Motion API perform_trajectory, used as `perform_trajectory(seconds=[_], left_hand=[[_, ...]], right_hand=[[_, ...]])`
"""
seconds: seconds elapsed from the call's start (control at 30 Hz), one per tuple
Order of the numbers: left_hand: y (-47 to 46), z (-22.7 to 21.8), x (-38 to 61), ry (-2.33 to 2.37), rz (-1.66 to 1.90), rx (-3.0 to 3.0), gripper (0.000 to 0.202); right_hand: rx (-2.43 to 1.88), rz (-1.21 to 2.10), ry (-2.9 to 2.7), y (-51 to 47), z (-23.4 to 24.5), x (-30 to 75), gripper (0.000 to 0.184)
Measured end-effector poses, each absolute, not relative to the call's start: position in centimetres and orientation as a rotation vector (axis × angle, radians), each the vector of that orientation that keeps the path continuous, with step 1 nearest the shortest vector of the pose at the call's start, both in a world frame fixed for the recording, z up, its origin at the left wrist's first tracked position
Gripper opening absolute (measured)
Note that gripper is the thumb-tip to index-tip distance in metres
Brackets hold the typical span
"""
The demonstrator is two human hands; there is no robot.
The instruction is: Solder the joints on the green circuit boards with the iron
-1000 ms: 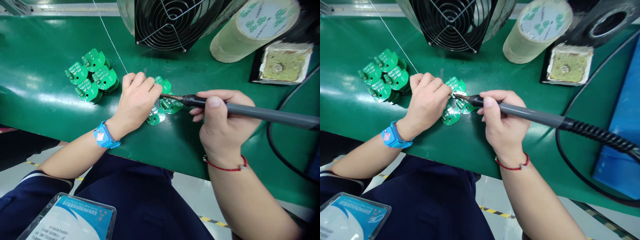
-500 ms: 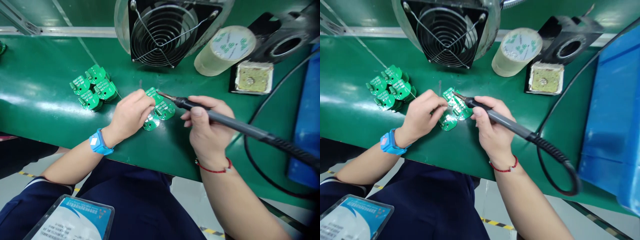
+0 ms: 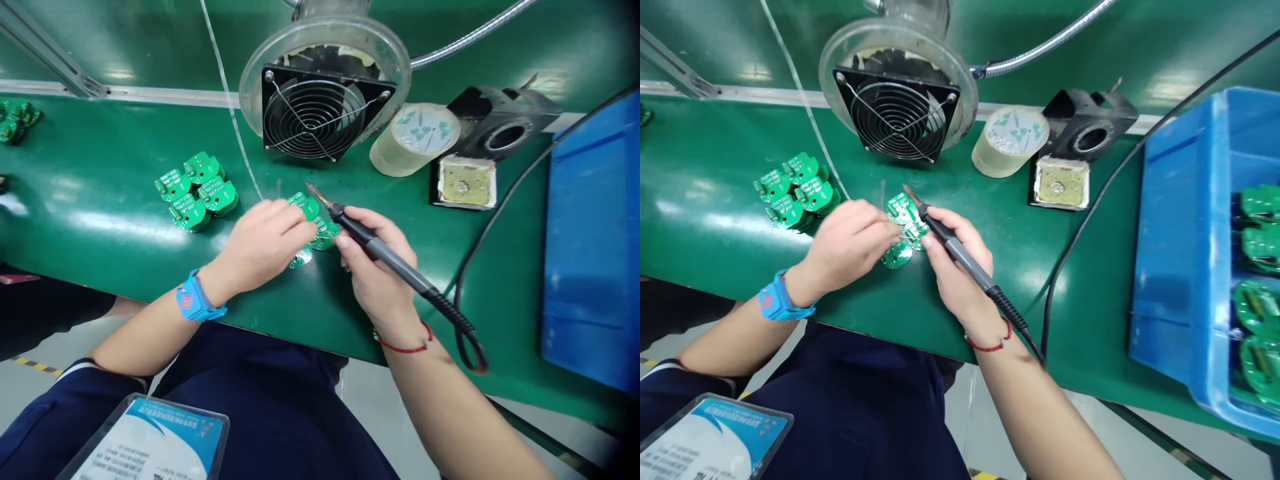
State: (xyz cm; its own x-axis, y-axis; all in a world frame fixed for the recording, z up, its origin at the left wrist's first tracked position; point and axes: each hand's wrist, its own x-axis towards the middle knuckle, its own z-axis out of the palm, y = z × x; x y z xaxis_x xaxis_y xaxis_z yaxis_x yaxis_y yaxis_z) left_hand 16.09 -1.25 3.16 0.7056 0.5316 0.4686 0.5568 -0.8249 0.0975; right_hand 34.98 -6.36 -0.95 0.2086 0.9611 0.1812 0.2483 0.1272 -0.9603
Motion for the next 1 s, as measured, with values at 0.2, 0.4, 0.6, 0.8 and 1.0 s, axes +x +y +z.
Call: perform_trajectory(seconds=[0.2, 0.4, 0.6, 0.8, 1.0], left_hand=[[-3.5, 4.5, 12.6, -1.138, -0.649, -2.930, 0.015], [-6.9, 3.9, 11.2, -1.406, -0.433, -3.258, 0.016], [-6.7, 4.5, 10.7, -1.494, -0.616, -2.972, 0.016], [-6.3, 4.7, 11.1, -1.516, -0.685, -2.853, 0.015], [-6.2, 4.3, 11.4, -1.519, -0.683, -2.839, 0.015]], right_hand=[[-1.313, 0.831, -1.206, -6.2, -0.8, 36.1, 0.037], [-1.369, 0.719, -1.331, -8.3, 0.2, 36.9, 0.030], [-1.220, 0.679, -1.221, -10.6, -0.4, 36.8, 0.017], [-1.197, 0.771, -1.278, -10.8, -0.9, 36.9, 0.013], [-1.206, 0.779, -1.288, -10.8, -1.2, 36.7, 0.014]])
